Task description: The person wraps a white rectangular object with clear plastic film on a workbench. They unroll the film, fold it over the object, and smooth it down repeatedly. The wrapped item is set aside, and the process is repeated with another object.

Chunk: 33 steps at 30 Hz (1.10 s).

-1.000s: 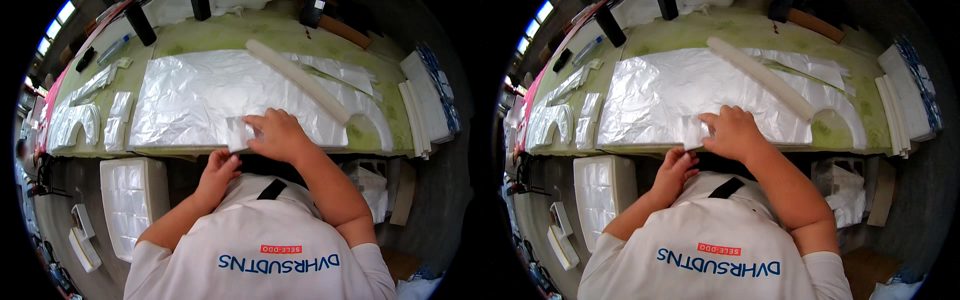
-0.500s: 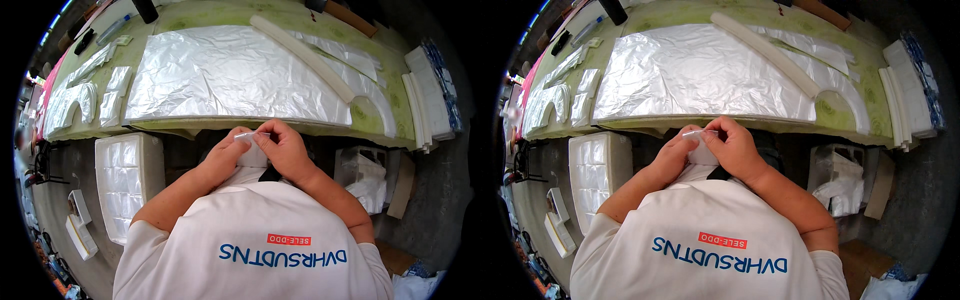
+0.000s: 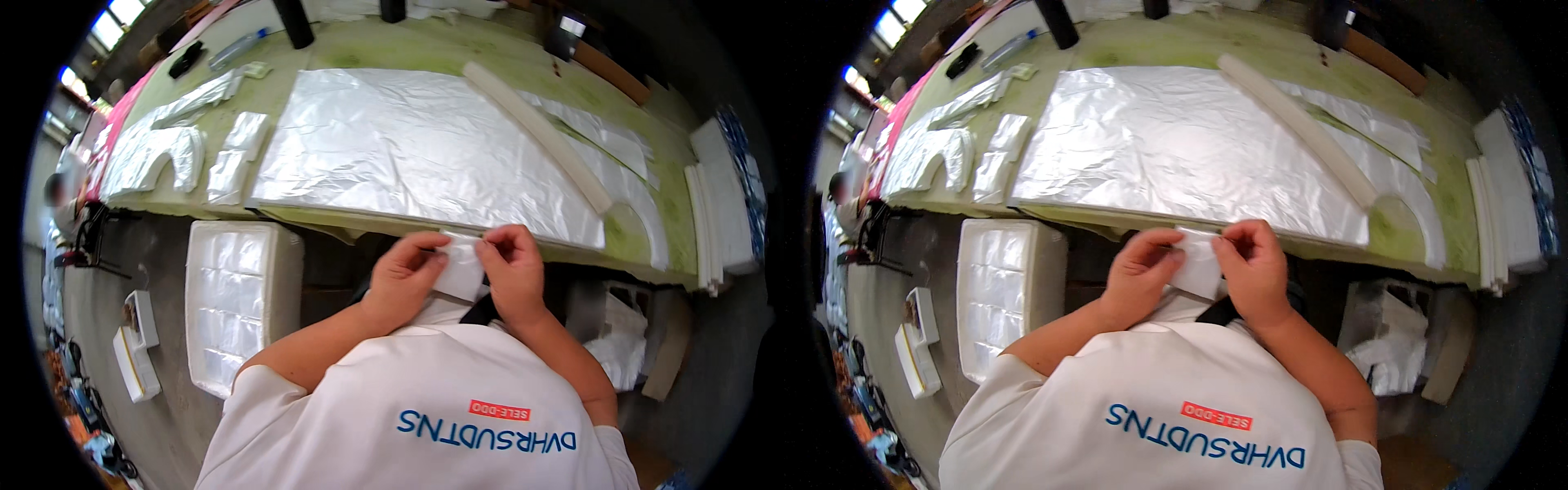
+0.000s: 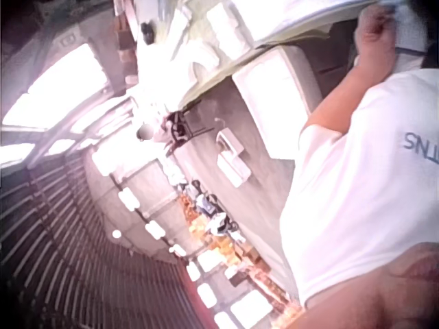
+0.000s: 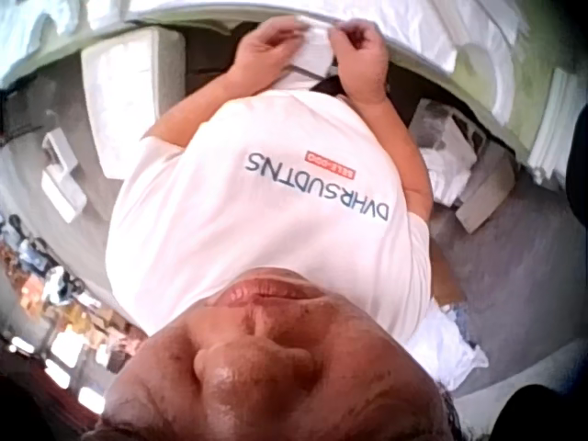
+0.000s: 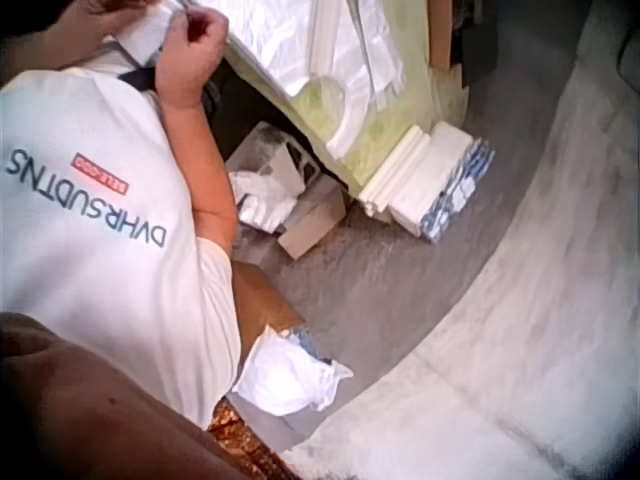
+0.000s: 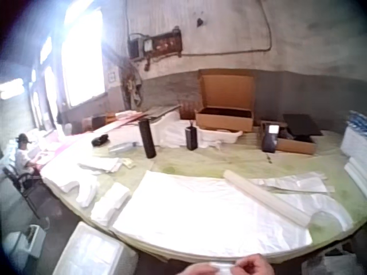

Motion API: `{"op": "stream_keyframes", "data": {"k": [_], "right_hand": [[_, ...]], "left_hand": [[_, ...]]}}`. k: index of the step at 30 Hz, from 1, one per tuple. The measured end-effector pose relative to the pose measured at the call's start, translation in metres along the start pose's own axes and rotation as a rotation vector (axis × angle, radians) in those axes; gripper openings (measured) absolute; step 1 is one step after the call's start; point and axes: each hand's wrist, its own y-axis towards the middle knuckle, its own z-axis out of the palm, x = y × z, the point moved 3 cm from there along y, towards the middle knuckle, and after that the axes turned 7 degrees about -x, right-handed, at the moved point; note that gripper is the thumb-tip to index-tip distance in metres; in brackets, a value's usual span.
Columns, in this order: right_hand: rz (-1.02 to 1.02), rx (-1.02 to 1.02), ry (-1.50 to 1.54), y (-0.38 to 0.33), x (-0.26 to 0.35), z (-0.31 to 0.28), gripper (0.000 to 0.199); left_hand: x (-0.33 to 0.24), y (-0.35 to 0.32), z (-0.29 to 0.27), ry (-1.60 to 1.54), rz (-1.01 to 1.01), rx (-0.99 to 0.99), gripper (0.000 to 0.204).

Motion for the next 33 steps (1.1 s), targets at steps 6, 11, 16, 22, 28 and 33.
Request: {"op": "stream_keyframes", "data": {"k": [6,11,16,22,28,33], "right_hand": [[-0.020,0.043,0.081,0.001,0.002,0.002,0.017],[0.006,0.036,0.119,0.005,-0.002,-0.004,0.015],[0.061,0.146,0.139,0.007,-0.008,0.003,0.014],[0.061,0.203,0.104,0.009,-0.009,0.006,0.014],[-0.441,-0.113,-0.185,0.037,0.017,-0.050,0.020],[-0.838,-0.295,-1.156,0.106,0.057,-0.116,0.042]], "left_hand": [[-0.009,0.013,-0.019,0.231,0.235,-0.004,0.021],[-0.086,0.050,-0.115,0.110,0.216,-0.412,0.035],[-0.183,0.081,-0.267,0.579,0.415,-0.732,0.039],[-0.163,0.115,-0.331,0.873,0.086,-0.730,0.036],[-0.168,0.099,-0.303,1.075,0.762,-0.834,0.029],[-0.150,0.085,-0.230,0.676,0.774,-0.560,0.026]]}}
